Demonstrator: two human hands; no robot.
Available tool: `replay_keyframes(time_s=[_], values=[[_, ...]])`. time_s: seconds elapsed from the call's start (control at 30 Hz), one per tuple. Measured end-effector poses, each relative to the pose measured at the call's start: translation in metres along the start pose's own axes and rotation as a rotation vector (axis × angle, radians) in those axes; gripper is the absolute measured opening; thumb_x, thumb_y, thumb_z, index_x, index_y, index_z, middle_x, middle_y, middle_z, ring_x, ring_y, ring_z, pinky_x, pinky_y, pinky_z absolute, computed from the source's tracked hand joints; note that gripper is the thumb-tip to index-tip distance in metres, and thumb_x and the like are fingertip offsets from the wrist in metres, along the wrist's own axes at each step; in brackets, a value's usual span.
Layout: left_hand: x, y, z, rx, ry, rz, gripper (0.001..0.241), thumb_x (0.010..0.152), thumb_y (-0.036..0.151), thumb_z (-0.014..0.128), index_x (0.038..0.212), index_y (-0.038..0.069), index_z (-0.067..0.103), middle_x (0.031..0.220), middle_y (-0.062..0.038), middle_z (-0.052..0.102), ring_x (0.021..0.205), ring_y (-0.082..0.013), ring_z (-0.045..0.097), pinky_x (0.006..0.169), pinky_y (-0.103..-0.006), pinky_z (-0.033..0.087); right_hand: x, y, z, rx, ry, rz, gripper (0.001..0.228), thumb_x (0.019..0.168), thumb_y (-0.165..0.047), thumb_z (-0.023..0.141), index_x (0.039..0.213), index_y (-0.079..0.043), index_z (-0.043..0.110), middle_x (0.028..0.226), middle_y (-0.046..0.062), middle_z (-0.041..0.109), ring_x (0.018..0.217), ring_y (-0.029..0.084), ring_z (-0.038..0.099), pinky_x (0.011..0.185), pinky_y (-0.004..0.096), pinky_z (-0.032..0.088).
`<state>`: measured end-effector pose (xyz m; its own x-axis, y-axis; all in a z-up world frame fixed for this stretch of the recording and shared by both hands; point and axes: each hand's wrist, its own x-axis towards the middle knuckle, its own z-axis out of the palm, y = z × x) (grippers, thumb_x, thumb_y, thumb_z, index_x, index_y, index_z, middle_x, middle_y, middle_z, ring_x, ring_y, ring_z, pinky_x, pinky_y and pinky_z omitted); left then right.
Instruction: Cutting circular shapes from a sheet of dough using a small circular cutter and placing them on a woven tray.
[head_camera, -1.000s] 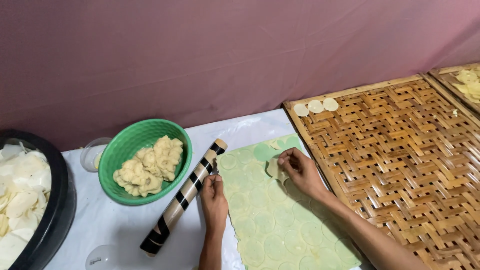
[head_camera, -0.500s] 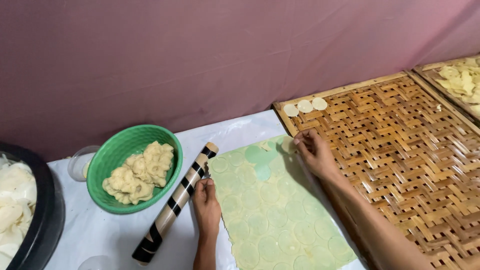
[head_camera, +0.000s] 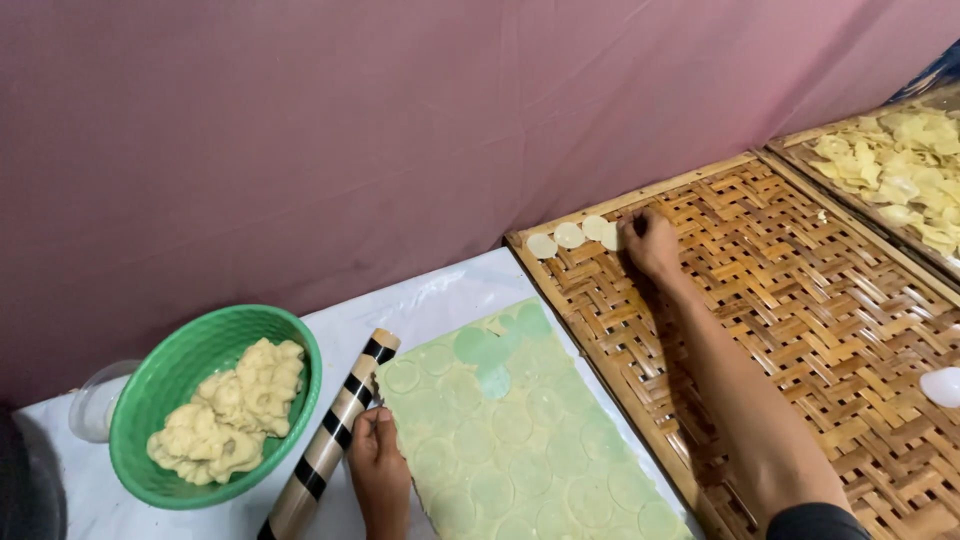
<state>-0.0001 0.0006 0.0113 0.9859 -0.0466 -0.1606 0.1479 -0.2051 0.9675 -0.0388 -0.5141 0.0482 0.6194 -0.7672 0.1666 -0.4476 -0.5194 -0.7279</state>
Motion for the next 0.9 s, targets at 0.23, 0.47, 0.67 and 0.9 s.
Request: replay_keyframes(time_s=[0.23,0.47,0.67,0.9], values=[[0.003,-0.002,-0.001,0.111,0.012,0.026,0.031,0.104,0.032,0.05,0.092,0.007,0.065,0.076,-0.004,0.058,0.071,-0.019,0.05,0.068,-0.0346,0.04,0.019,0.004,0.008,0.001,0.223,-0.037,0.013,0.1,-0.013,0.061,0.104,-0.005,0.07,0.1,0.015,0.076,0.085,0.027,0.072,0.08,0.042,0.059],[0.0,-0.006,-0.001,0.009,-0.003,0.135,0.028,0.106,0.028,0.051,0.087,0.009,0.06,0.07,0.0,0.046,0.065,-0.0135,0.04,0.062,-0.033,0.034,0.011,0.01,0.013,-0.103,0.332,-0.201,0.024,0.105,-0.015,0.061,0.104,0.003,0.077,0.099,0.025,0.073,0.083,0.038,0.069,0.077,0.05,0.057],[-0.015,0.024,-0.003,-0.008,-0.01,0.053,0.027,0.105,0.028,0.049,0.086,0.01,0.057,0.07,0.002,0.041,0.062,-0.013,0.037,0.06,-0.0336,0.032,-0.057,-0.05,0.004,0.013,0.185,-0.067,0.032,0.107,-0.019,0.057,0.13,0.004,0.062,0.13,0.026,0.052,0.107,0.036,0.062,0.097,0.049,0.055],[-0.018,0.028,-0.004,-0.114,-0.04,0.03,0.024,0.106,0.026,0.047,0.091,0.009,0.058,0.07,0.003,0.037,0.06,-0.0117,0.032,0.058,-0.0312,0.029,-0.241,-0.173,0.028,-0.042,-0.233,-0.516,0.022,0.097,-0.005,0.06,0.113,0.001,0.073,0.115,0.017,0.069,0.097,0.029,0.069,0.086,0.036,0.066]])
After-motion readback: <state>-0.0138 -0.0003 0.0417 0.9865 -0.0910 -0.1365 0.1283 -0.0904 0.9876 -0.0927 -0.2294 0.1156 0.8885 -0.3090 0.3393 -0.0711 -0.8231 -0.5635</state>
